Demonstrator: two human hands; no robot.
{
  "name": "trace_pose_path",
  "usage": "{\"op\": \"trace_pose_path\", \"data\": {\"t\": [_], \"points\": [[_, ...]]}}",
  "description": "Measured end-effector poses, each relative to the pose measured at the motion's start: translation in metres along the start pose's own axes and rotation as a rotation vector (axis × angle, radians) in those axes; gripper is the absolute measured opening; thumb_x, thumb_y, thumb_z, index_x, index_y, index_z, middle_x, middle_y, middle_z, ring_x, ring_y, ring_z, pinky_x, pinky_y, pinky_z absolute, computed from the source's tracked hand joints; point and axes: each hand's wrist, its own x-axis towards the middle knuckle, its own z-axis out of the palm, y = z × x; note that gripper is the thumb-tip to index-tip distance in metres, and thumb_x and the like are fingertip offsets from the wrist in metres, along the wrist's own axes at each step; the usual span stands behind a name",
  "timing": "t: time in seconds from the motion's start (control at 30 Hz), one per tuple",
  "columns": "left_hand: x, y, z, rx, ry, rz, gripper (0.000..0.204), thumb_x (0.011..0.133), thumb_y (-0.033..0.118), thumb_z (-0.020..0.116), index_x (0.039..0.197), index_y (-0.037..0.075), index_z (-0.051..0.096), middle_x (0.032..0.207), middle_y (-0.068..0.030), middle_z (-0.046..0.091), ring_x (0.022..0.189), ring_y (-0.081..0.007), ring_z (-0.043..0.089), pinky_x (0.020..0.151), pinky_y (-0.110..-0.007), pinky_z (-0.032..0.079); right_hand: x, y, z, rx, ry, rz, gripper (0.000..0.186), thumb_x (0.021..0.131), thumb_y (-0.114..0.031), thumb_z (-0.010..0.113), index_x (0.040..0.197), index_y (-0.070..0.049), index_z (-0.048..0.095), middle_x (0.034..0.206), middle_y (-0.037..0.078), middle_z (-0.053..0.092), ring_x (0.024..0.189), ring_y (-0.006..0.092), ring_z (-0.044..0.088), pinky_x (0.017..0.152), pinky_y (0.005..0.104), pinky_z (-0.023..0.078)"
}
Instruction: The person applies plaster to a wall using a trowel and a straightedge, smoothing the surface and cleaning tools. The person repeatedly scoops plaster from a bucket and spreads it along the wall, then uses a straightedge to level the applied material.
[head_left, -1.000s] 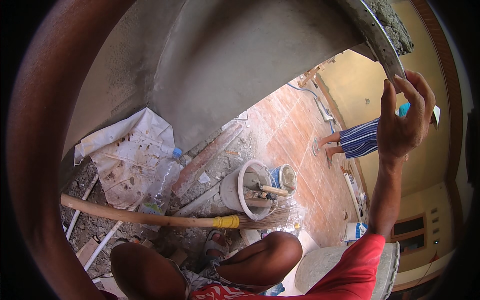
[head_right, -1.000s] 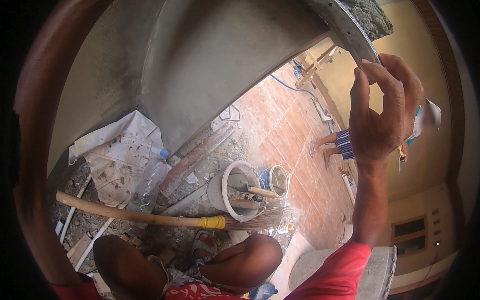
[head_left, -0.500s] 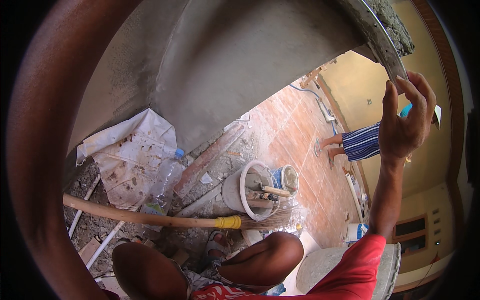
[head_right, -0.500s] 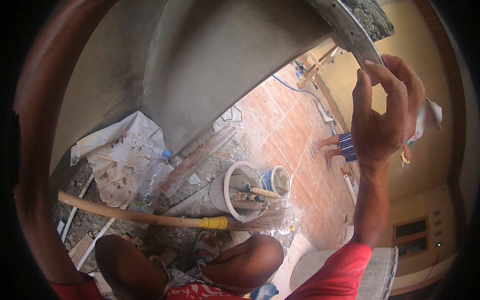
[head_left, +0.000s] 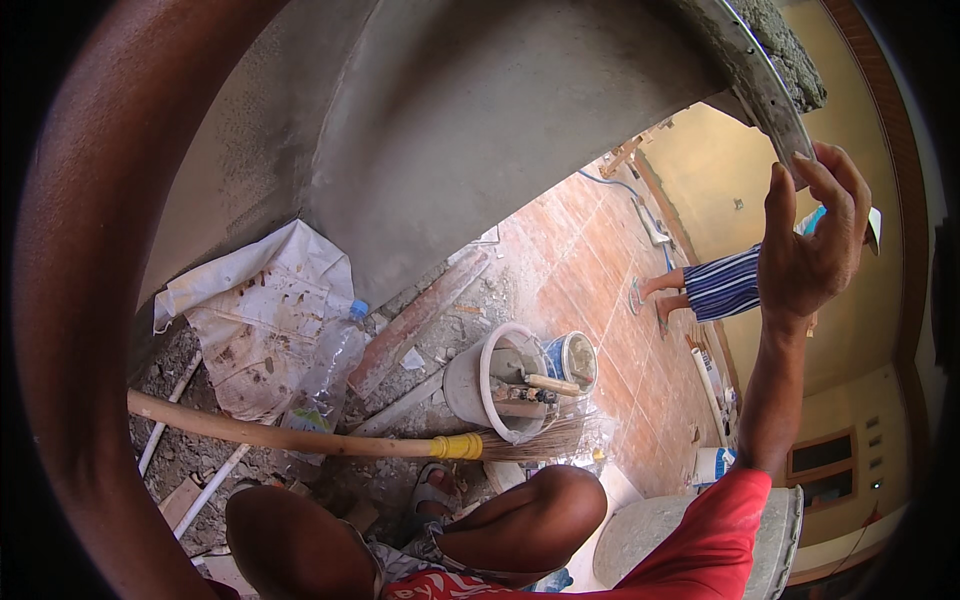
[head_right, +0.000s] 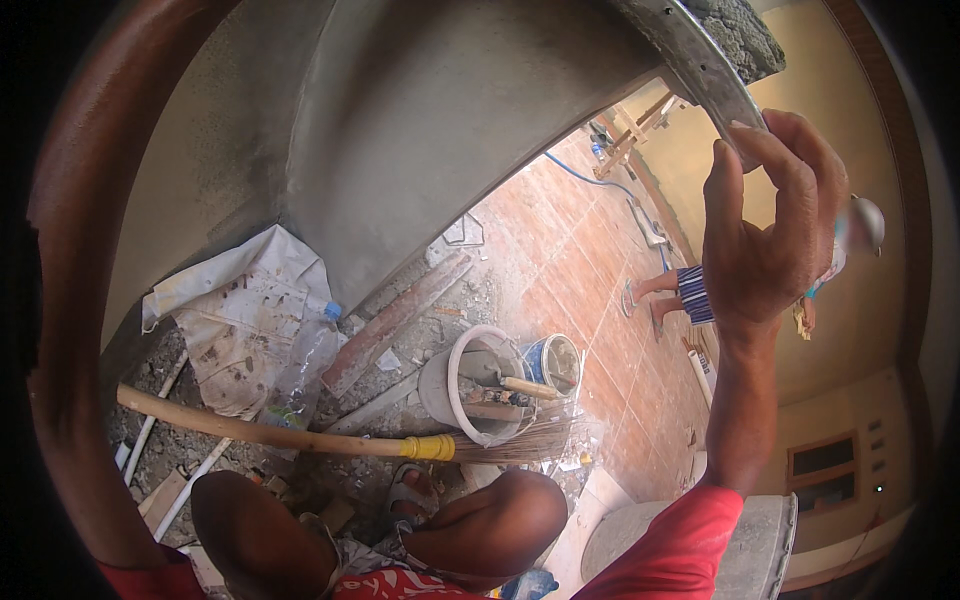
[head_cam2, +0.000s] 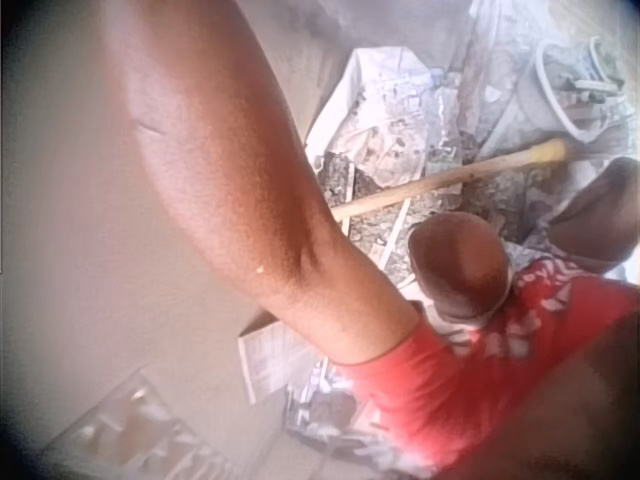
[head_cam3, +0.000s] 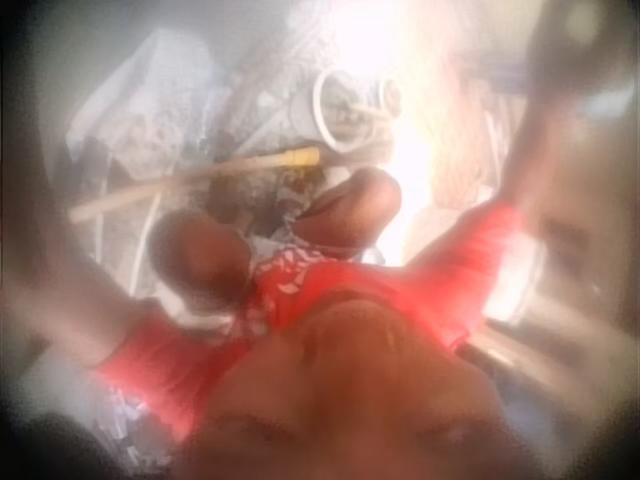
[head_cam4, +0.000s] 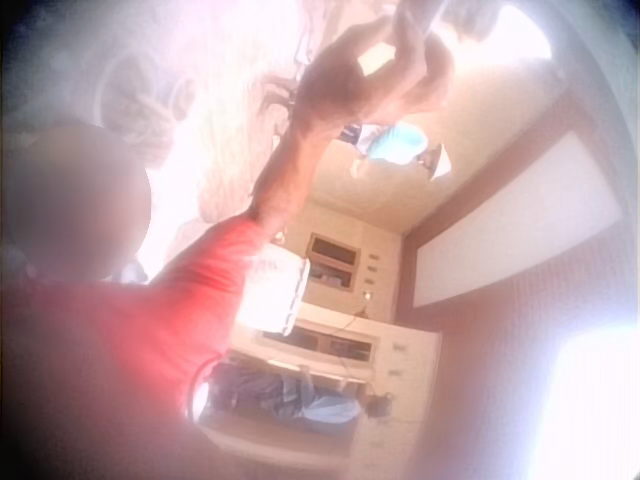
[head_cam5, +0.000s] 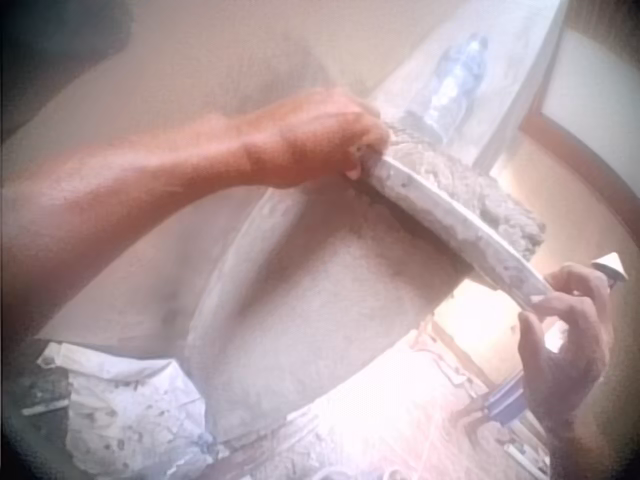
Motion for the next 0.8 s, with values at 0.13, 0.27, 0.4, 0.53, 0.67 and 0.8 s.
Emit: {"op": "trace_pose_path", "data": {"t": [0.13, 0.27, 0.4, 0.53, 0.67, 0.8], "points": [[-0.006, -0.002, -0.004, 0.076, 0.033, 0.082, 0.007, 0.084, 0.002, 0.063, 0.079, 0.006, 0.064, 0.086, -0.0109, 0.068, 0.079, -0.0215, 0.064, 0.073, -0.036, 0.053, -0.001, -0.002, 0.006, 0.023, 0.026, 0.033, 0.018, 0.083, -0.004, 0.073, 0.099, -0.004, 0.066, 0.111, 0.016, 0.064, 0.102, 0.0246, 0.065, 0.080, 0.0340, 0.056], [0.000, 0.001, -0.002, 0.071, -0.024, -0.009, 0.007, 0.085, 0.003, 0.062, 0.079, 0.006, 0.064, 0.087, -0.0113, 0.068, 0.078, -0.0221, 0.064, 0.072, -0.036, 0.052, 0.003, -0.005, 0.002, 0.059, 0.064, 0.052, 0.020, 0.077, -0.002, 0.074, 0.095, -0.007, 0.068, 0.108, 0.014, 0.066, 0.097, 0.0244, 0.066, 0.081, 0.0356, 0.054], [0.007, -0.003, 0.003, 0.070, -0.031, -0.040, 0.011, 0.088, 0.007, 0.059, 0.079, 0.006, 0.064, 0.085, -0.0110, 0.067, 0.076, -0.0221, 0.063, 0.070, -0.036, 0.051, 0.004, -0.003, -0.001, 0.044, 0.074, 0.049, 0.022, 0.075, -0.001, 0.075, 0.094, -0.009, 0.069, 0.107, 0.013, 0.066, 0.096, 0.0248, 0.066, 0.081, 0.0356, 0.054], [0.005, -0.009, -0.001, 0.119, -0.019, 0.015, 0.015, 0.090, 0.009, 0.057, 0.077, 0.007, 0.064, 0.081, -0.0106, 0.066, 0.073, -0.0217, 0.063, 0.069, -0.036, 0.051, 0.003, -0.002, 0.007, 0.065, 0.107, 0.075, 0.023, 0.076, -0.001, 0.074, 0.096, -0.009, 0.068, 0.107, 0.014, 0.066, 0.096, 0.0247, 0.066, 0.081, 0.0360, 0.053], [0.009, -0.006, 0.002, 0.038, -0.029, -0.034, 0.019, 0.092, 0.011, 0.054, 0.075, 0.007, 0.063, 0.078, -0.0106, 0.066, 0.072, -0.0210, 0.062, 0.068, -0.035, 0.051, 0.006, 0.001, 0.000, 0.093, 0.115, 0.081, 0.023, 0.076, 0.000, 0.074, 0.096, -0.007, 0.068, 0.106, 0.013, 0.066, 0.096, 0.0241, 0.065, 0.081, 0.0357, 0.052], [0.011, -0.004, 0.001, 0.101, -0.017, 0.016, 0.020, 0.092, 0.011, 0.052, 0.074, 0.009, 0.061, 0.078, -0.0107, 0.065, 0.071, -0.0208, 0.062, 0.067, -0.035, 0.051, 0.007, 0.005, -0.003, 0.084, 0.130, 0.079, 0.022, 0.075, 0.002, 0.073, 0.095, -0.006, 0.068, 0.106, 0.013, 0.066, 0.097, 0.0245, 0.065, 0.082, 0.0344, 0.050]]}}
